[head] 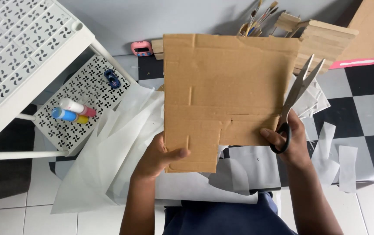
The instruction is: Wrapping a small box in white paper, sealing it with heat, and cutting cardboard with scissors for a craft project.
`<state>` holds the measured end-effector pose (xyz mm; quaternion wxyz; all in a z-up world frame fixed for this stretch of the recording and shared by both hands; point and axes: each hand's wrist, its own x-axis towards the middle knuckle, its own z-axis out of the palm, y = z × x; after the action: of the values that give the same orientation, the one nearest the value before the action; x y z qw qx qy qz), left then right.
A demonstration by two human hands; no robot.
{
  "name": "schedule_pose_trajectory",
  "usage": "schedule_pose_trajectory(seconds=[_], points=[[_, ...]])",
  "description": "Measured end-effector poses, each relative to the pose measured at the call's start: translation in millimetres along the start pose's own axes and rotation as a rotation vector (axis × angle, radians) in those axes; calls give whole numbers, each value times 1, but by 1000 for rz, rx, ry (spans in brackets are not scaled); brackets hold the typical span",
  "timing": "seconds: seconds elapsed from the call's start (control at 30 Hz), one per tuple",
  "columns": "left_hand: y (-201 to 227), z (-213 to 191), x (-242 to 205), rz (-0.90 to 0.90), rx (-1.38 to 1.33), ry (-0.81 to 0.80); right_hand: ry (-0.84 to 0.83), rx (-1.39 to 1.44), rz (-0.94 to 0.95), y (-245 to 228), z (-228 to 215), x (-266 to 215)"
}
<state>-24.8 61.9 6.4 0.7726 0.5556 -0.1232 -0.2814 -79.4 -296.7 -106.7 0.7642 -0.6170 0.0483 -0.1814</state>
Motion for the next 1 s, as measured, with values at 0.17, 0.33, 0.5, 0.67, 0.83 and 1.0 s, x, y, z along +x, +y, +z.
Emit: schedule_pose_trajectory(seconds=[0.17, 0.33, 0.5, 0.67, 0.83, 1.0], points=[[-15, 6, 18, -64, 236, 408, 20, -430, -65, -38, 37, 4], [-17, -2, 35, -62, 168, 582, -118, -327, -35, -45, 55, -21], [-10, -8, 47, -31, 49, 605, -408, -453, 293, -49, 78, -44], [7, -5, 61, -34, -25, 660, -524, -416, 344, -47, 83, -44], [14, -2, 71, -42, -82, 671, -649, -378, 336, -54, 95, -18], [-1, 3, 76, -71, 5, 604, -732, -290, 169, -46, 109, 8]])
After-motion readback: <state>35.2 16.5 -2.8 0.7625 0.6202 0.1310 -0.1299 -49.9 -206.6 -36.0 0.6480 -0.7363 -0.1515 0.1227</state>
